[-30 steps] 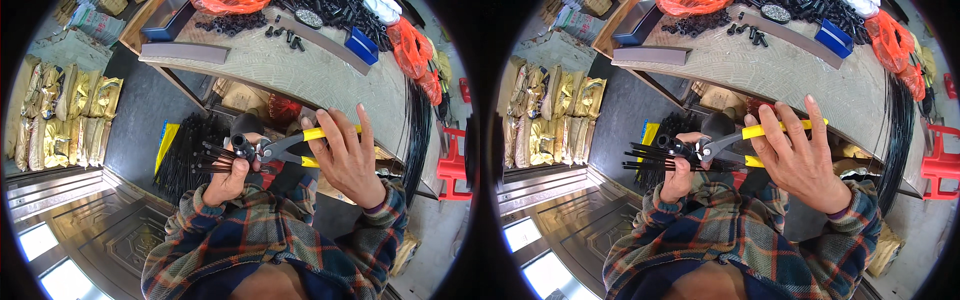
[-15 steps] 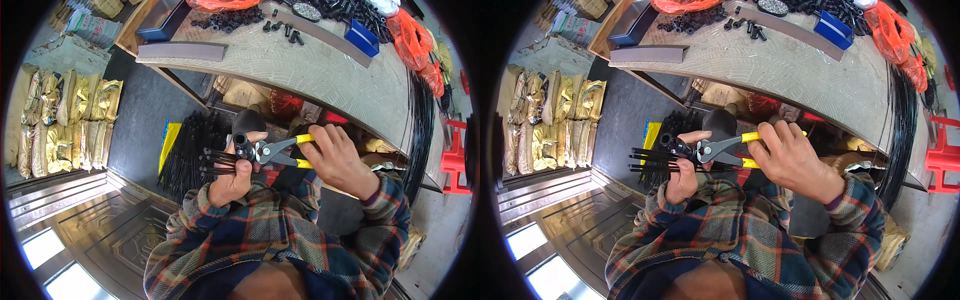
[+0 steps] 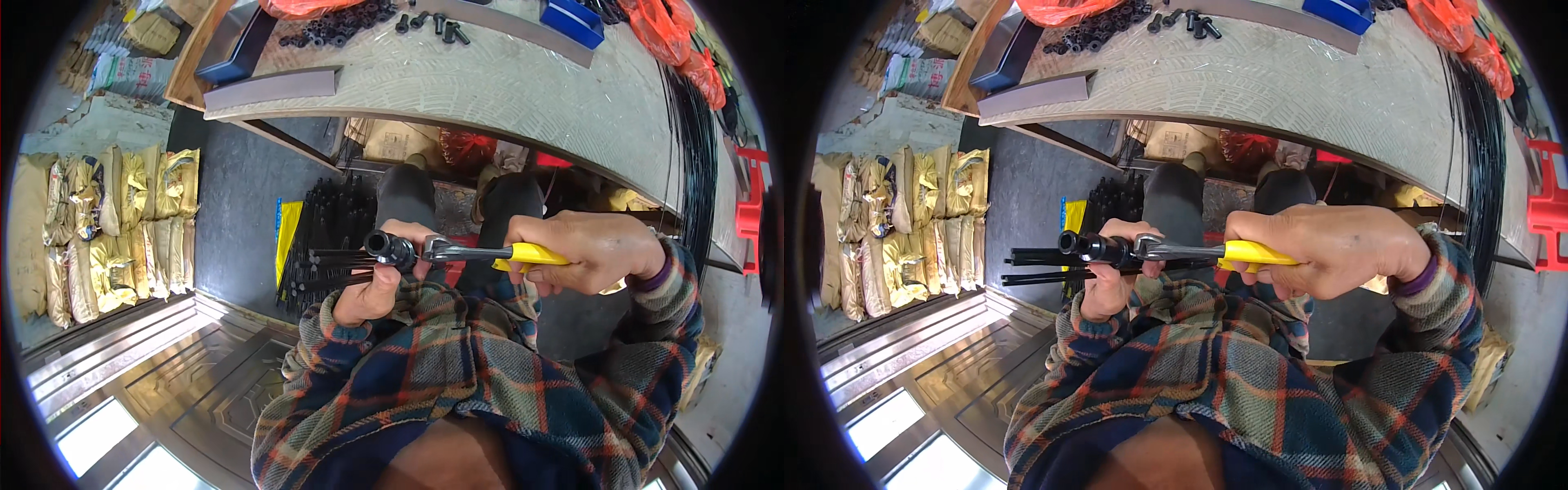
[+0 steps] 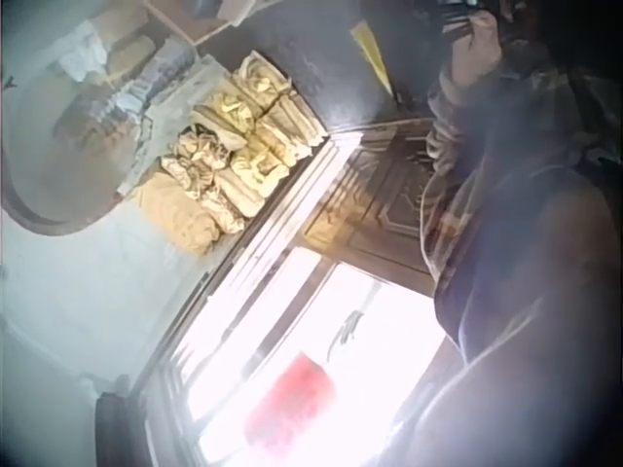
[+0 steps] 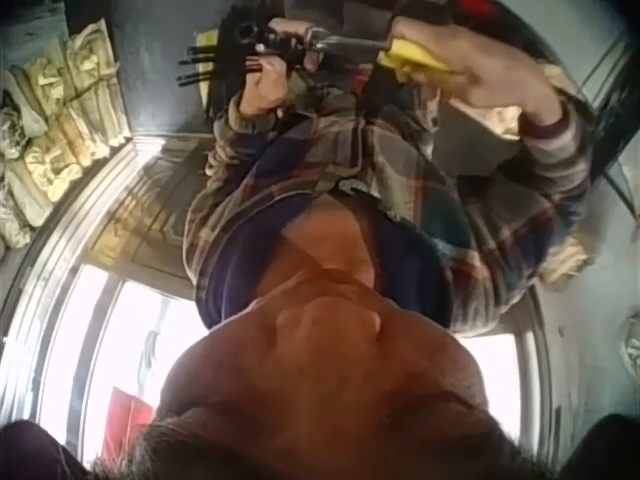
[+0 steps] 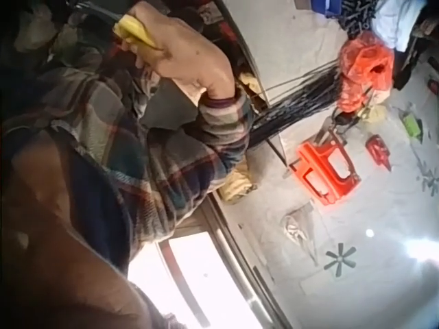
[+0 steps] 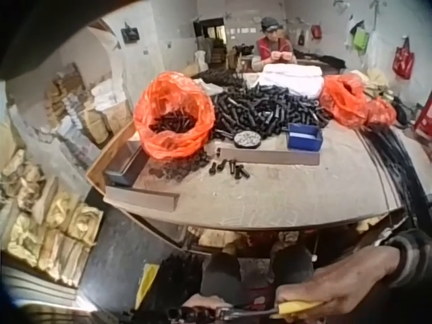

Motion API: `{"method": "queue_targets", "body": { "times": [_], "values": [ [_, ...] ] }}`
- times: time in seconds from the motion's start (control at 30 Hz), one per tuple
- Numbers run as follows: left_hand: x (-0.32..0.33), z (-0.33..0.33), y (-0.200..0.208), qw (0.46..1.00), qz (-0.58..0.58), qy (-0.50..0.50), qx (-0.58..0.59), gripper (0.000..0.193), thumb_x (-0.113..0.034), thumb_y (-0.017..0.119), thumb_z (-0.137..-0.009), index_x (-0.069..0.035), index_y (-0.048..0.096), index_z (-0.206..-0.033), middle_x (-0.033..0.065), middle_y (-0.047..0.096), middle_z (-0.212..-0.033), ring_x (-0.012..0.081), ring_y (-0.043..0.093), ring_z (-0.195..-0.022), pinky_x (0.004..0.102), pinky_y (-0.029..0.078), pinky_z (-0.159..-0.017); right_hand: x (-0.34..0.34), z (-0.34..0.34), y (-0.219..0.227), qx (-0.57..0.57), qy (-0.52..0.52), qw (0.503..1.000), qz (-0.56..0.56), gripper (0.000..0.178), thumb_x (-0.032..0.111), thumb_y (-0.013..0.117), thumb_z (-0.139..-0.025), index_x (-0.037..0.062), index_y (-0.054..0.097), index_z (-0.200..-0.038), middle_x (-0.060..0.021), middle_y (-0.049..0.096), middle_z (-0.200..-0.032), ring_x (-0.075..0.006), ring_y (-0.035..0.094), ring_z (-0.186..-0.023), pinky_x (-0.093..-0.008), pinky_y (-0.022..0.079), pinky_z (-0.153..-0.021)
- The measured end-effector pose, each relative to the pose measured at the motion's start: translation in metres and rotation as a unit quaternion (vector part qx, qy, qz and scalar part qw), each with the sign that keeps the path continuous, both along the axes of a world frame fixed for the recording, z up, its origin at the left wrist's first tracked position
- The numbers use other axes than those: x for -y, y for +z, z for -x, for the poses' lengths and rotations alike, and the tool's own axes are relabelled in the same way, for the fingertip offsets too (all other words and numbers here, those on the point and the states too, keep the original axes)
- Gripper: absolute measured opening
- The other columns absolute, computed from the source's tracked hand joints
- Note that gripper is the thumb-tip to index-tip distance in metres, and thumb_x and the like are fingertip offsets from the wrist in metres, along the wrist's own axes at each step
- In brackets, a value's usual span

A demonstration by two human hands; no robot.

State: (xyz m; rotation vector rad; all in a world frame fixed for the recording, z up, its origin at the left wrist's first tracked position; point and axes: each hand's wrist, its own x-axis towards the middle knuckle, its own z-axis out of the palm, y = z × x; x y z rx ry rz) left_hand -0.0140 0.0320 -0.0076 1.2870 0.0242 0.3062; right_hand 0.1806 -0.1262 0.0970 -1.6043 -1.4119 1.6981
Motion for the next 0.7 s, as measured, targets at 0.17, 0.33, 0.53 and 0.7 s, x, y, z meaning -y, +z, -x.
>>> {"method": "queue_targets", "body": {
  "times": [0.17,0.33,0.53,0.7],
  "values": [
    [0.007,-0.007,-0.002,0.999,-0.033,0.024,-0.021,0.066,-0.062,0.04,-0.081,0.001,0.042,-0.102,0.0069,0.048,-0.071,0.0127,0.046,-0.063,0.027,0.04,-0.058,-0.003,-0.012,0.006,0.048,0.047,0.998,-0.012,0.023,0.0,0.049,-0.078,0.005,0.04,-0.098,-0.0076,0.059,-0.08,-0.021,0.062,-0.066,-0.0328,0.047,-0.056],
    [0.003,-0.004,0.003,0.995,-0.06,0.073,-0.028,0.067,-0.063,0.037,-0.083,0.0,0.043,-0.104,0.0056,0.047,-0.069,0.0113,0.046,-0.061,0.0258,0.04,-0.057,-0.015,-0.007,-0.005,0.09,0.061,0.988,-0.106,0.023,0.003,0.054,-0.077,0.0046,0.041,-0.096,-0.0093,0.059,-0.079,-0.0245,0.062,-0.068,-0.0346,0.044,-0.056],
    [0.0,-0.031,-0.021,0.989,-0.003,0.149,0.003,0.031,-0.015,0.042,-0.088,0.004,0.045,-0.112,0.0063,0.057,-0.081,0.0138,0.054,-0.079,0.0292,0.042,-0.078,-0.004,-0.034,-0.047,0.528,-0.164,0.792,-0.258,0.035,0.023,0.066,-0.074,0.0052,0.048,-0.099,-0.0118,0.055,-0.091,-0.0319,0.056,-0.08,-0.0387,0.046,-0.062],
    [0.014,-0.021,-0.014,0.991,-0.053,0.114,0.054,0.029,0.0,0.062,-0.079,-0.002,0.046,-0.103,0.0088,0.054,-0.092,0.0162,0.054,-0.087,0.0319,0.041,-0.085,0.013,-0.089,-0.1,0.69,-0.24,0.657,-0.184,0.037,0.024,0.065,-0.074,0.0048,0.051,-0.102,-0.0135,0.055,-0.104,-0.0314,0.054,-0.091,-0.0389,0.046,-0.071]
  ]
}}
